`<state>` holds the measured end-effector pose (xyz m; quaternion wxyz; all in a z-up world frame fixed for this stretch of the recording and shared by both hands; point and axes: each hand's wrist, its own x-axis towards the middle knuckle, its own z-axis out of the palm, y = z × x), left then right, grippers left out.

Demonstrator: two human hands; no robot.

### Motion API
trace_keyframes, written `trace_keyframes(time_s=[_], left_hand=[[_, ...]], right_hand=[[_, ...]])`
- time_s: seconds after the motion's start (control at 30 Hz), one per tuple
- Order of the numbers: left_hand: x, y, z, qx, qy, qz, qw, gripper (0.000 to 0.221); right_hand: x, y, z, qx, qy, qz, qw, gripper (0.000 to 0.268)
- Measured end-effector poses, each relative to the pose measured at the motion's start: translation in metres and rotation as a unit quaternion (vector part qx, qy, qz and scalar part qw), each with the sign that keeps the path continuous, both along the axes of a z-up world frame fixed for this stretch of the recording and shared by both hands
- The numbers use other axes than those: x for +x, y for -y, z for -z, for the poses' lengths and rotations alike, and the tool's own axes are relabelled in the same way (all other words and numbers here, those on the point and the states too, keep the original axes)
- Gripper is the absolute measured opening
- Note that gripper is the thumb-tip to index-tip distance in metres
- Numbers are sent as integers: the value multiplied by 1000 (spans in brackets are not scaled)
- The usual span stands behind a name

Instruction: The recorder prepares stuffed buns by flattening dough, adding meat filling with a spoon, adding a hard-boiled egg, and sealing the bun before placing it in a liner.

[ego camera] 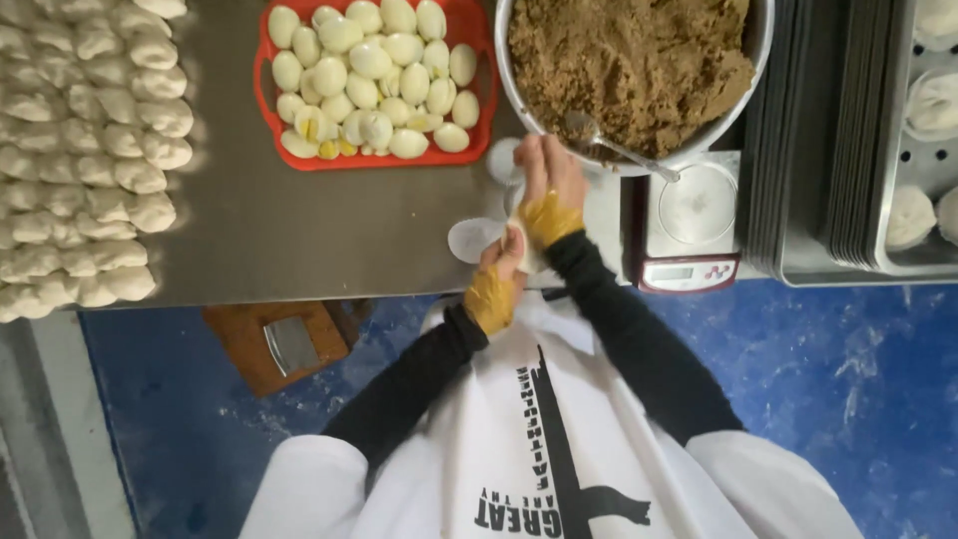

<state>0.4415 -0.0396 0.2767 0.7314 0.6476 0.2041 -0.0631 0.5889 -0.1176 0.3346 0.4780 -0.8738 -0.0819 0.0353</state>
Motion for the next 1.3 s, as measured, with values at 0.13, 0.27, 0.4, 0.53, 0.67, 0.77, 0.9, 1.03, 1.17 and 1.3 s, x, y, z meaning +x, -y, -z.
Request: trace_keyframes(time_s=[0.13, 0.27, 0.4, 0.53, 0.67, 0.77, 0.9, 1.03, 1.17, 1.3], left_hand=[[24, -21, -77, -538, -18, -103, 837, 55], [15, -30, -83, -596, -6, -112, 795, 53], [5, -17, -49, -382, 60, -28, 922, 49], [22, -24, -104, -433, 120, -54, 892, 80], [20, -26, -95, -415, 65, -3, 908, 58], [9, -22, -51, -483, 17, -49, 874, 42], [11, -17, -39, -425, -35, -97, 899, 42], [11, -21, -25, -398, -17, -132, 908, 42], [13, -22, -35, -359, -2, -114, 927, 44], [8, -24, -34, -345, -2, -112, 932, 45]], right_hand=[[21, 53, 18, 287, -222, -106, 926, 43], [-10, 57, -58, 226, -239, -224, 917, 41], [-39, 53, -81, 53, -86, -219, 970, 40], [-67, 57, -75, 70, 14, -174, 982, 28], [-63, 61, -71, 152, -127, -162, 967, 24], [-56, 62, -60, 151, -196, -129, 960, 24], [-26, 93, -8, 45, -64, -123, 989, 38], [20, 134, -13, -213, 179, -85, 957, 42], [49, 165, 10, -394, 217, -141, 882, 42], [50, 170, 7, -395, 215, -225, 864, 41]])
